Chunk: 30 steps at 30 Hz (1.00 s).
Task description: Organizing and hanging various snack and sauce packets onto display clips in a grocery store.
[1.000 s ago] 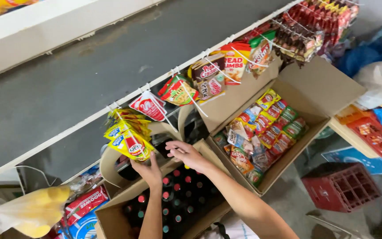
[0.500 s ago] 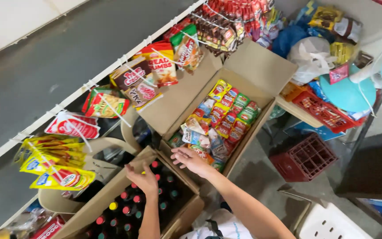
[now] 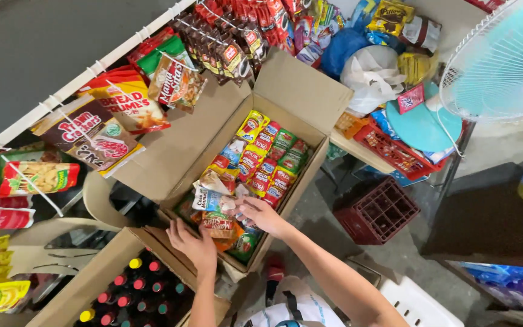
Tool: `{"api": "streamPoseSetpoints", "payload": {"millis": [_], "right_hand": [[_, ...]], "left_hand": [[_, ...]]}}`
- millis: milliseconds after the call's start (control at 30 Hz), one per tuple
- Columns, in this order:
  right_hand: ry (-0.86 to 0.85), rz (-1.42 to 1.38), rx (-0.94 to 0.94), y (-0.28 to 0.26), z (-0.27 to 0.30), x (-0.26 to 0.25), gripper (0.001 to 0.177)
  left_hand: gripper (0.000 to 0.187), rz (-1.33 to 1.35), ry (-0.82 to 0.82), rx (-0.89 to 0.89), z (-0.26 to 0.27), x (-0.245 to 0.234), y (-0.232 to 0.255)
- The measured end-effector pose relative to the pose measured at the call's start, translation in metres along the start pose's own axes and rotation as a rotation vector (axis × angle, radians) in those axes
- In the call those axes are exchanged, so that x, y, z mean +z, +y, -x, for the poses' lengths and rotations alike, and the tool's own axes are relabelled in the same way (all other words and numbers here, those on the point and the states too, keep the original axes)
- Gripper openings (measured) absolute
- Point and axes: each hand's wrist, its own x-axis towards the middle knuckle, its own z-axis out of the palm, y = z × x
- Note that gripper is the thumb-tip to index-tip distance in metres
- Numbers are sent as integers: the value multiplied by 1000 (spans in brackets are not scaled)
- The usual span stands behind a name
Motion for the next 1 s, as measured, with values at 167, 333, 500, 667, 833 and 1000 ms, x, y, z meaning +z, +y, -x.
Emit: {"api": "streamPoseSetpoints", "payload": {"millis": [167, 333, 500, 667, 833, 1000], "right_hand": [[40, -37, 67, 4, 3, -32, 41], [83, -119, 91, 20, 2, -56, 44], [139, -222, 37, 37, 11, -53, 42], [199, -258, 21, 51, 8, -57, 39], [298, -265, 46, 53, -1, -60, 36], [319, -276, 55, 58, -16, -66, 36]], "left_hand": [[59, 128, -151, 62, 23, 36, 43], [45, 230, -300, -1, 34, 55, 58], [36, 338, -422, 30, 27, 59, 44], [33, 295, -461, 30, 14, 59, 30], [34, 372, -518, 68, -3, 65, 43], [35, 481, -615, -15, -11, 83, 51]]}}
